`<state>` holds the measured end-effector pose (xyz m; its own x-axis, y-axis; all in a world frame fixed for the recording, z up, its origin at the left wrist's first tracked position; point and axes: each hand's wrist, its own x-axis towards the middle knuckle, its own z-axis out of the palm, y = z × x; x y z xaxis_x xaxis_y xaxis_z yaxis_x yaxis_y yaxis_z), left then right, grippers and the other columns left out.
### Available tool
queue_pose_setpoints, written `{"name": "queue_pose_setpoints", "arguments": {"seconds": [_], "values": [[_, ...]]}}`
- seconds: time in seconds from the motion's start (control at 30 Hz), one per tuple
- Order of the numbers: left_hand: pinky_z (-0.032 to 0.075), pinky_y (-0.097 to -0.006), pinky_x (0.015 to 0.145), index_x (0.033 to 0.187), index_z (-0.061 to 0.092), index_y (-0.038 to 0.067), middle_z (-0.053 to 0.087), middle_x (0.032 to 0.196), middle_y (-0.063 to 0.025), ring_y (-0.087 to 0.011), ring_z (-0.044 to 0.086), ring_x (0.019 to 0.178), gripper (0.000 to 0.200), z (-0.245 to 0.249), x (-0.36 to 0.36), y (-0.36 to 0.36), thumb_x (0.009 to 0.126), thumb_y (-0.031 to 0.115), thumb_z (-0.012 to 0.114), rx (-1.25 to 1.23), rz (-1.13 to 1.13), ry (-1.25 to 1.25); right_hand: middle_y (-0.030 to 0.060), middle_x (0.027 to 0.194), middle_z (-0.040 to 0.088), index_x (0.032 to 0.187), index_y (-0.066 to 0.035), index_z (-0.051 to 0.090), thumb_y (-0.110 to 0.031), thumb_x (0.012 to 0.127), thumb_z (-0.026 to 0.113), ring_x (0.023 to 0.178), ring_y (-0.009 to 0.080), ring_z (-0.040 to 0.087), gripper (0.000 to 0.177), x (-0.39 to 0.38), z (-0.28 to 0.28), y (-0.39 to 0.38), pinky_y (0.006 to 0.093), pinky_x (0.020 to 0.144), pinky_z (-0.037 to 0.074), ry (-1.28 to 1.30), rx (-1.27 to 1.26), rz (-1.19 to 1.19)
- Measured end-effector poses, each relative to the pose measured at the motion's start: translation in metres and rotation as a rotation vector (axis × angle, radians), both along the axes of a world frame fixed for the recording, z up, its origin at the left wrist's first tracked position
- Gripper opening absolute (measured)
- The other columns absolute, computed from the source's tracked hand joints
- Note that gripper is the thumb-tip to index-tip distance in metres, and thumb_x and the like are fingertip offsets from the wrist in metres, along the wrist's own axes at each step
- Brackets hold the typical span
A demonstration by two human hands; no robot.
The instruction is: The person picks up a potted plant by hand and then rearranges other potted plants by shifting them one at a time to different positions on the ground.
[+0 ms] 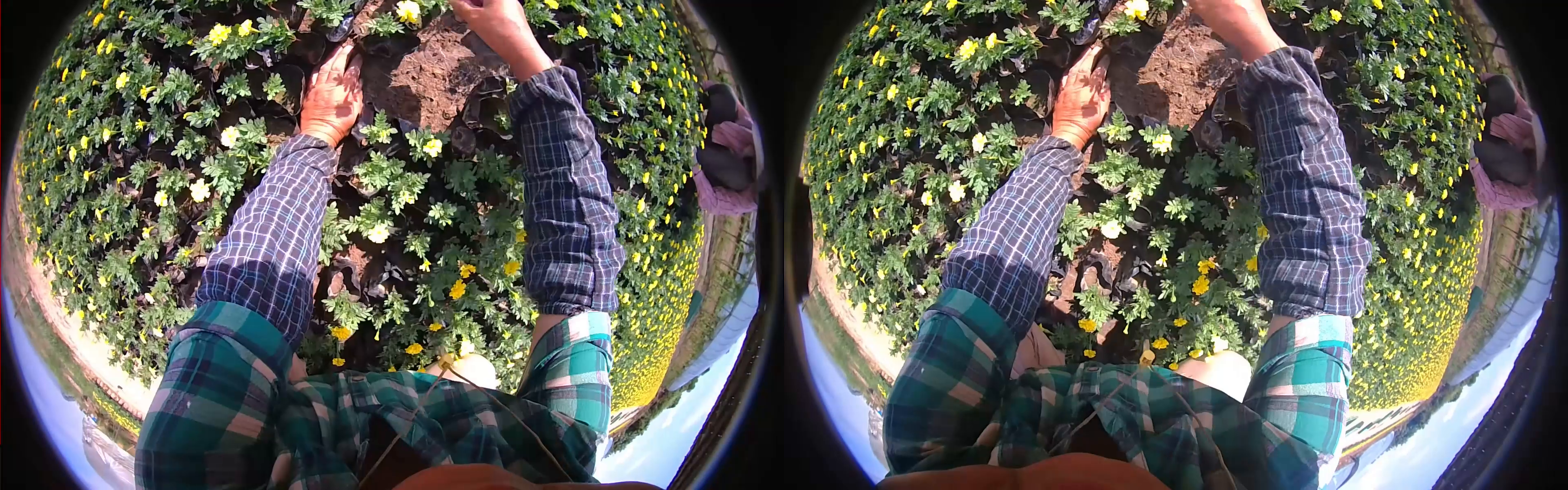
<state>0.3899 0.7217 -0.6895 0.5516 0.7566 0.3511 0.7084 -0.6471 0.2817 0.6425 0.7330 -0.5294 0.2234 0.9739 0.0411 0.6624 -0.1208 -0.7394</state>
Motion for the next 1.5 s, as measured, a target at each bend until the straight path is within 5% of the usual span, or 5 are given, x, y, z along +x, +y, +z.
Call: {"name": "queue_pose_setpoints", "arguments": {"seconds": [0.07,0.2,0.53,1.27,1.5], "values": [[0.037,-0.0376,0.1,0.119,0.056,0.008,0.039,0.142,-0.0053,-0.0223,0.04,0.127,0.038,0.002,0.0,0.001,0.082,0.016,0.059,-0.005,-0.023,0.003,-0.0008,0.081,0.063,0.099,-0.004,0.062,-0.019,0.094,0.058,0.073,0.0043,0.059,0.017,0.053,-0.027,-0.018,0.0212,0.068,0.05,0.076,-0.074,0.167],[0.037,-0.0371,0.1,0.117,0.058,0.008,0.038,0.142,-0.0054,-0.0221,0.04,0.127,0.037,0.005,0.0,-0.001,0.081,0.016,0.06,0.01,-0.003,0.078,0.0081,0.075,0.065,0.093,0.001,0.063,-0.01,0.083,0.065,0.065,0.0154,0.065,0.015,0.02,0.007,-0.089,0.0265,0.061,0.053,0.019,-0.655,0.29],[0.035,-0.0378,0.102,0.123,0.054,0.009,0.038,0.142,-0.0058,-0.0214,0.036,0.13,0.043,0.006,0.001,-0.001,0.082,0.017,0.058,-0.084,0.007,0.004,0.0168,0.08,0.066,0.07,-0.003,0.067,-0.009,0.075,0.055,0.071,0.0319,0.066,0.015,0.027,-0.063,-0.101,0.0409,0.063,0.053,-0.941,-0.194,0.185],[0.039,-0.0361,0.099,0.119,0.054,0.008,0.042,0.139,-0.0062,-0.0244,0.044,0.123,0.044,0.004,-0.002,0.0,0.076,0.009,0.062,-0.007,-0.042,-0.064,0.0143,0.077,0.067,0.084,-0.001,0.067,-0.012,0.076,0.063,0.071,0.026,0.067,0.014,0.015,-0.016,-0.05,0.0346,0.066,0.052,-0.404,0.254,-0.146],[0.038,-0.0393,0.099,0.118,0.055,0.008,0.038,0.142,-0.004,-0.0241,0.042,0.124,0.038,-0.003,-0.002,0.002,0.081,0.014,0.059,0.009,-0.033,-0.027,0.0154,0.085,0.065,0.099,-0.008,0.067,-0.009,0.069,0.061,0.083,0.0324,0.063,0.031,0.03,-0.036,-0.157,0.0393,0.073,0.051,-0.521,-0.638,0.513]]}}
